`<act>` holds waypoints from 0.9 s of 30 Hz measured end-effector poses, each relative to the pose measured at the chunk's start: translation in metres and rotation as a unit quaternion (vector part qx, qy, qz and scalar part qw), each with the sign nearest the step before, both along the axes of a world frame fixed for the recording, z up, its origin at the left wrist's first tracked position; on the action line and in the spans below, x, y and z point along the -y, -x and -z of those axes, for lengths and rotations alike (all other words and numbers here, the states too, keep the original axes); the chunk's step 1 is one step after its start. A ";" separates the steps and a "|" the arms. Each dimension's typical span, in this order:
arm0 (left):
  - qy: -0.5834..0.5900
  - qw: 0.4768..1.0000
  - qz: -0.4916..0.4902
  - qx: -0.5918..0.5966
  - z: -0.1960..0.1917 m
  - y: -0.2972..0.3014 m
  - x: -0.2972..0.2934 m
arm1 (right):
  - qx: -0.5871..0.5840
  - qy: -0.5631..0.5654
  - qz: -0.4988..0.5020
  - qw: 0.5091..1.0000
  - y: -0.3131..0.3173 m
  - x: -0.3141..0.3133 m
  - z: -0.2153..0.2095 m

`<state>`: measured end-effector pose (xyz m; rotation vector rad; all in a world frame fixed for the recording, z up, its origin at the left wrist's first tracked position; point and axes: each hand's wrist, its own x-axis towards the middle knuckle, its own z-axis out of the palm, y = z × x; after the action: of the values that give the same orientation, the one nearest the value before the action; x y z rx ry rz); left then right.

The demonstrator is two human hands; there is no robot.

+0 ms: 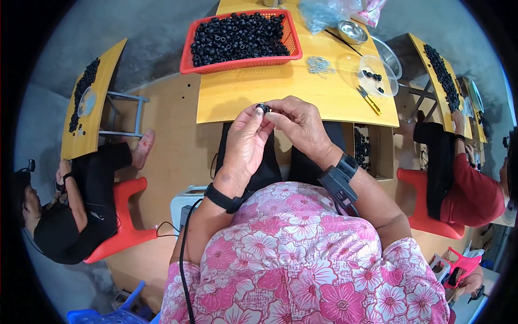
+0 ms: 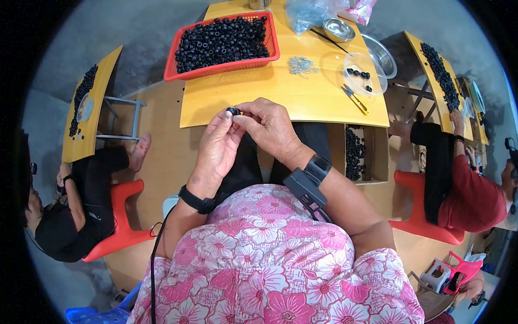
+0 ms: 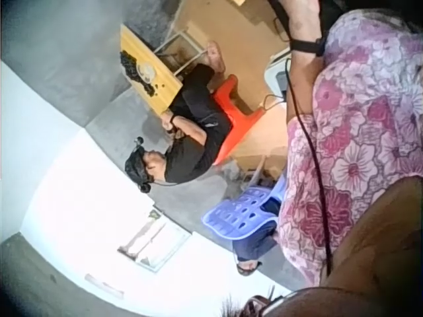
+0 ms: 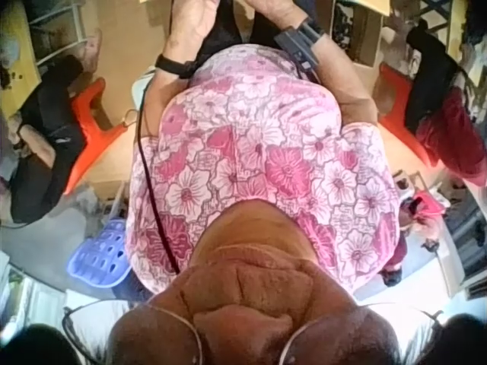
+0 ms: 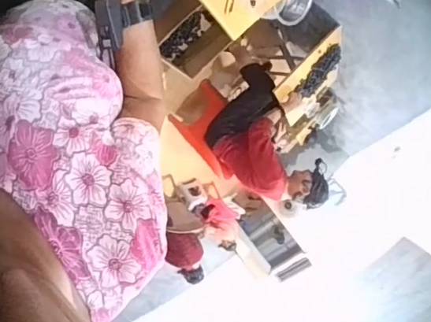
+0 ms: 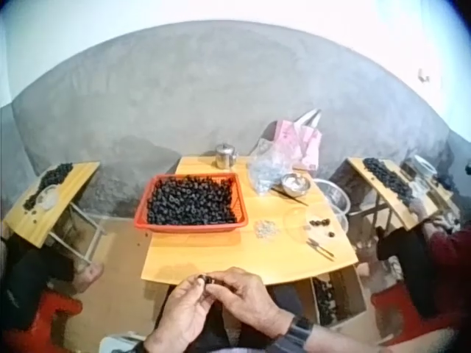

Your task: Assembling small black plastic components by inserting metal pins and combining pieces.

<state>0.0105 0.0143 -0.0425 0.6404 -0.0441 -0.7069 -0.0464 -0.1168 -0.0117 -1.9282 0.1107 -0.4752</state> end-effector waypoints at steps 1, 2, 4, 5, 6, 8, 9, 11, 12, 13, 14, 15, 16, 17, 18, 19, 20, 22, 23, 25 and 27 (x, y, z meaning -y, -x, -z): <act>0.002 1.000 -0.001 0.011 -0.005 0.002 -0.001 | 0.003 0.001 0.001 1.000 0.001 -0.001 -0.002; 0.003 1.000 -0.002 0.023 -0.010 0.003 -0.002 | 0.014 0.011 0.008 1.000 0.001 -0.003 -0.004; 0.011 0.999 0.007 0.036 -0.013 0.005 -0.005 | 0.030 0.024 0.016 0.999 0.002 -0.004 -0.008; 0.016 0.999 0.015 0.047 -0.015 0.006 -0.007 | 0.018 0.010 0.012 1.000 0.002 -0.003 -0.010; 0.019 0.998 0.015 0.051 -0.018 0.008 -0.009 | 0.006 -0.003 0.007 1.000 0.003 -0.003 -0.013; -0.013 0.996 0.032 0.082 -0.023 0.012 -0.015 | -0.021 -0.047 -0.012 0.999 0.006 -0.003 -0.020; -0.011 0.996 0.032 0.086 -0.024 0.013 -0.017 | -0.052 -0.093 -0.031 0.994 0.008 -0.003 -0.025; 0.000 0.994 0.047 0.101 -0.025 0.016 -0.024 | -0.052 -0.144 -0.068 0.986 0.014 -0.004 -0.036; 0.001 0.993 0.048 0.105 -0.027 0.018 -0.028 | -0.055 -0.196 -0.105 0.973 0.017 -0.005 -0.042; 0.006 0.993 0.056 0.103 -0.029 0.019 -0.032 | -0.056 -0.194 -0.107 0.974 0.019 -0.005 -0.046; 0.011 0.993 0.065 0.101 -0.032 0.021 -0.035 | -0.069 -0.200 -0.122 0.970 0.021 -0.005 -0.051; 0.013 0.993 0.063 0.101 -0.034 0.023 -0.038 | -0.082 -0.205 -0.137 0.965 0.024 -0.006 -0.055; 0.017 0.992 0.070 0.100 -0.039 0.026 -0.039 | -0.080 -0.203 -0.138 0.966 0.027 -0.005 -0.061; 0.022 0.992 0.077 0.098 -0.042 0.028 -0.040 | -0.087 -0.214 -0.143 0.962 0.031 -0.005 -0.066; 0.024 0.992 0.076 0.100 -0.045 0.030 -0.042 | -0.094 -0.225 -0.148 0.958 0.034 -0.005 -0.069; 0.033 0.991 0.082 0.103 -0.048 0.031 -0.044 | -0.094 -0.223 -0.150 0.959 0.036 -0.006 -0.070; 0.042 0.990 0.088 0.106 -0.050 0.033 -0.046 | -0.069 -0.265 -0.166 0.947 0.038 -0.006 -0.070; 0.051 0.988 0.091 0.114 -0.054 0.037 -0.049 | -0.049 -0.304 -0.184 0.934 0.041 -0.008 -0.071; 0.057 0.986 0.095 0.122 -0.056 0.039 -0.051 | -0.053 -0.325 -0.183 0.926 0.043 -0.009 -0.071; 0.052 0.985 0.096 0.133 -0.061 0.042 -0.054 | -0.061 -0.344 -0.185 0.919 0.045 -0.012 -0.072; 0.046 0.984 0.096 0.144 -0.062 0.042 -0.055 | -0.056 -0.382 -0.196 0.902 0.046 -0.015 -0.071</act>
<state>-0.0313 0.0696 0.0192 0.6501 -0.4088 -0.7889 -0.0929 -0.1017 0.0595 -1.1535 -0.0219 -0.0234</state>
